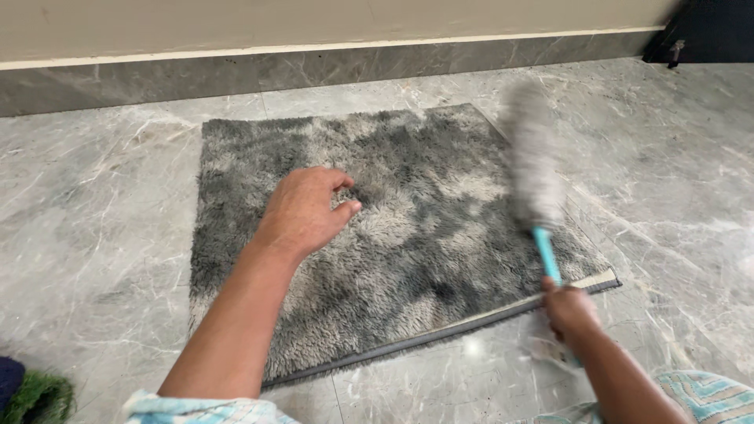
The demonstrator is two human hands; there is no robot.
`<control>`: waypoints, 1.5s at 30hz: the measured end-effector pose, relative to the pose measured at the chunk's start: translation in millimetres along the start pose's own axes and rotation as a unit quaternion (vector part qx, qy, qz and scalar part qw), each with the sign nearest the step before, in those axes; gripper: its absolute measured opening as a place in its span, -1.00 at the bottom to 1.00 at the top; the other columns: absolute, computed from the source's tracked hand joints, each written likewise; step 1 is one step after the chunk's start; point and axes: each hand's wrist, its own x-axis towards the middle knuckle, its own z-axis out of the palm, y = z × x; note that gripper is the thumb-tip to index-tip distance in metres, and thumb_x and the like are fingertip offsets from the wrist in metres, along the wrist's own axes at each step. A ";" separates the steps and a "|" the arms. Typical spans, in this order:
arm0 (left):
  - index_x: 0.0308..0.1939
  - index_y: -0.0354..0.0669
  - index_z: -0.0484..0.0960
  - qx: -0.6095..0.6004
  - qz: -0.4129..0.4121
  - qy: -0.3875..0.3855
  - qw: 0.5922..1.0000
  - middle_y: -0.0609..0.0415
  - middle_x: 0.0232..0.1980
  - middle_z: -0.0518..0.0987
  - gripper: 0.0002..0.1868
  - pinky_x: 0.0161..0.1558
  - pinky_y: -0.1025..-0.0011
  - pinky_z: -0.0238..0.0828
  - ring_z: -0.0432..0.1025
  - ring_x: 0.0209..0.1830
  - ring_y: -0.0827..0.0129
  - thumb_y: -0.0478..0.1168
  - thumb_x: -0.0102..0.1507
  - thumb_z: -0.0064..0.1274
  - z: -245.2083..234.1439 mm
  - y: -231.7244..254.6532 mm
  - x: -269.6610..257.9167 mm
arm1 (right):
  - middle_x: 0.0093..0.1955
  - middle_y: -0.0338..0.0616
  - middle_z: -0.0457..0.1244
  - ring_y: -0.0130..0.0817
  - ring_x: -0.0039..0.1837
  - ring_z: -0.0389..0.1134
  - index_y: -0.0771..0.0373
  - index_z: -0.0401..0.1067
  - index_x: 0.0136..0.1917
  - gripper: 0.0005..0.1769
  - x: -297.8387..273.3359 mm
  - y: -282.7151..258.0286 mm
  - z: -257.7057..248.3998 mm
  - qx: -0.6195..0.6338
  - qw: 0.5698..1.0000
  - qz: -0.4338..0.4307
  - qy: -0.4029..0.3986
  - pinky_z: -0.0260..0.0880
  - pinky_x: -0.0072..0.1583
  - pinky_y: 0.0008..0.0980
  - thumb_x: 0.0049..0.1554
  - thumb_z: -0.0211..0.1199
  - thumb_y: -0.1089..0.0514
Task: The person uses a blue-handled duster to clean a gray shag rug placed on a tiled floor. They repeatedly brush the rug's surface with the duster, moving it back and forth across the fabric to remove dust or debris.
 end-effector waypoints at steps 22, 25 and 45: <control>0.01 -0.03 0.71 -0.023 0.145 0.125 0.981 0.05 -0.07 0.67 -0.65 0.23 0.11 0.35 0.49 0.06 0.19 -0.08 0.16 0.28 7.2 0.6 2.8 | -0.37 -0.33 0.24 -0.46 -0.42 0.18 0.09 0.31 0.10 -0.53 -153.3 -62.1 14.7 -0.505 0.754 -0.379 -0.182 0.23 -0.38 -0.33 0.32 -0.15 -0.30; 0.06 0.03 0.69 0.011 0.102 0.056 0.993 0.04 -0.11 0.66 -0.64 0.23 0.15 0.37 0.50 0.01 0.22 -0.05 0.19 0.26 10.1 3.6 1.0 | -0.37 -0.33 0.26 -0.45 -0.44 0.18 0.14 0.33 0.05 -0.49 -120.0 -73.9 20.6 -0.512 0.738 -0.423 -0.120 0.22 -0.38 -0.34 0.34 -0.17 -0.30; 0.10 0.00 0.68 0.020 0.153 0.124 0.980 0.03 0.09 0.64 -0.63 0.28 0.15 0.37 0.50 0.12 0.19 -0.07 0.23 0.22 9.8 -1.2 10.0 | -0.43 -0.10 0.23 -0.39 -0.50 0.06 0.20 0.21 0.41 -0.47 -104.3 -93.2 -24.3 -0.113 0.964 -0.217 -0.101 0.05 -0.49 -0.39 0.28 0.04 -0.11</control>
